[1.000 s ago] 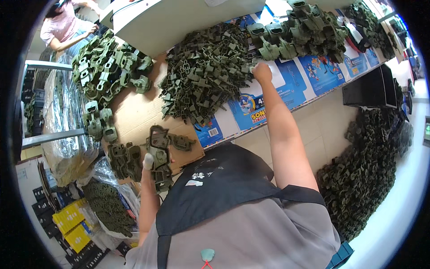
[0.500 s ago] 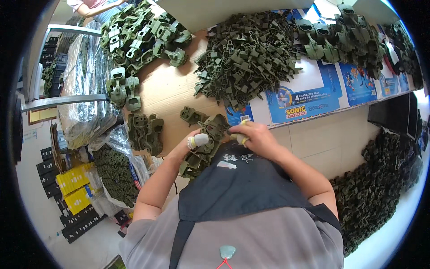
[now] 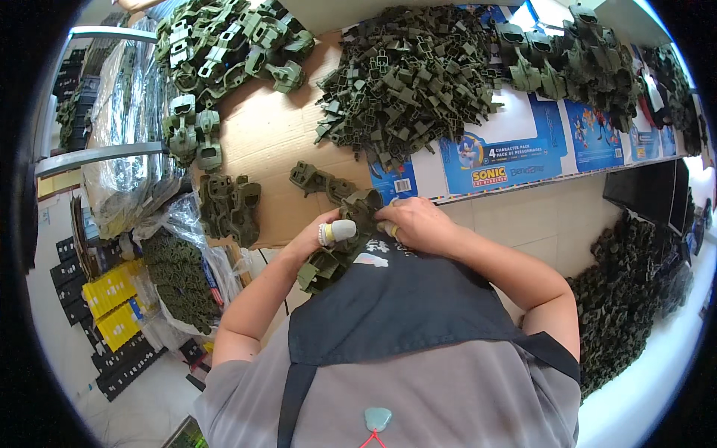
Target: The person repeatedly picks up small green plastic components from a pile on a table and snaps them together by hand. They handle the parts one at a time, connecting them into small clusters and placing the finished units back onto the table.
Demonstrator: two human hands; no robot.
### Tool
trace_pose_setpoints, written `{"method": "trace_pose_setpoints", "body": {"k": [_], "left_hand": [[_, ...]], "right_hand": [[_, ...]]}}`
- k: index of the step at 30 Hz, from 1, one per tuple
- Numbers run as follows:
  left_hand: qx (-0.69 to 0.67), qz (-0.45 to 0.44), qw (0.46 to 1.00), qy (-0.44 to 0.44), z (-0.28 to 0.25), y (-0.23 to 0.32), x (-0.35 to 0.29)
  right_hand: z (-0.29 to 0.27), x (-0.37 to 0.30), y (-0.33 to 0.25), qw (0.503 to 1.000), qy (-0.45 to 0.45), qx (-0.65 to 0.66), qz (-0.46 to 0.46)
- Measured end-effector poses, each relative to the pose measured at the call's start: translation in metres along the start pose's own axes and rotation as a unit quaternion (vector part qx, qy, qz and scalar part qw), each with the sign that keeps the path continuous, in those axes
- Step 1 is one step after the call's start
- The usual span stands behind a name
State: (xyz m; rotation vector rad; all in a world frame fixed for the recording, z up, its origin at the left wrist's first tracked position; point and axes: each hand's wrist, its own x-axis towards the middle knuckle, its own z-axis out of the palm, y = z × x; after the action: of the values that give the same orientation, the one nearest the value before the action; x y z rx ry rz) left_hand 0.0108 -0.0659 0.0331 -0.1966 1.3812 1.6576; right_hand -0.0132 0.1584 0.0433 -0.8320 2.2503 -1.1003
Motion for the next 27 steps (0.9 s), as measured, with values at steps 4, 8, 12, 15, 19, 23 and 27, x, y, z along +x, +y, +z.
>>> {"method": "trace_pose_setpoints", "body": {"k": [4, 8, 12, 15, 19, 23, 27], "left_hand": [[-0.016, -0.021, 0.999, 0.021, -0.001, -0.008, 0.003], [-0.058, -0.029, 0.997, 0.04, 0.005, -0.012, 0.0], [-0.049, -0.051, 0.997, 0.035, 0.004, -0.021, 0.004], [-0.022, -0.047, 0.998, 0.04, 0.005, -0.02, 0.003], [-0.065, -0.045, 0.996, 0.04, 0.008, -0.014, 0.004], [-0.008, -0.011, 1.0, 0.019, 0.005, -0.01, 0.008], [-0.204, -0.039, 0.974, 0.091, -0.054, -0.041, 0.023]], "right_hand": [[0.002, 0.001, -0.001, 1.0, 0.002, 0.02, 0.004], [0.011, -0.005, 0.012, 0.998, 0.01, 0.054, -0.01], [0.017, -0.006, 0.016, 0.999, -0.005, 0.036, -0.033], [0.02, -0.009, 0.01, 0.999, 0.011, -0.019, -0.048], [0.034, -0.017, 0.026, 0.993, 0.085, 0.071, -0.034], [0.022, -0.012, 0.016, 0.999, 0.033, 0.012, 0.008], [-0.012, 0.003, 0.041, 0.968, 0.002, 0.246, 0.042]]}}
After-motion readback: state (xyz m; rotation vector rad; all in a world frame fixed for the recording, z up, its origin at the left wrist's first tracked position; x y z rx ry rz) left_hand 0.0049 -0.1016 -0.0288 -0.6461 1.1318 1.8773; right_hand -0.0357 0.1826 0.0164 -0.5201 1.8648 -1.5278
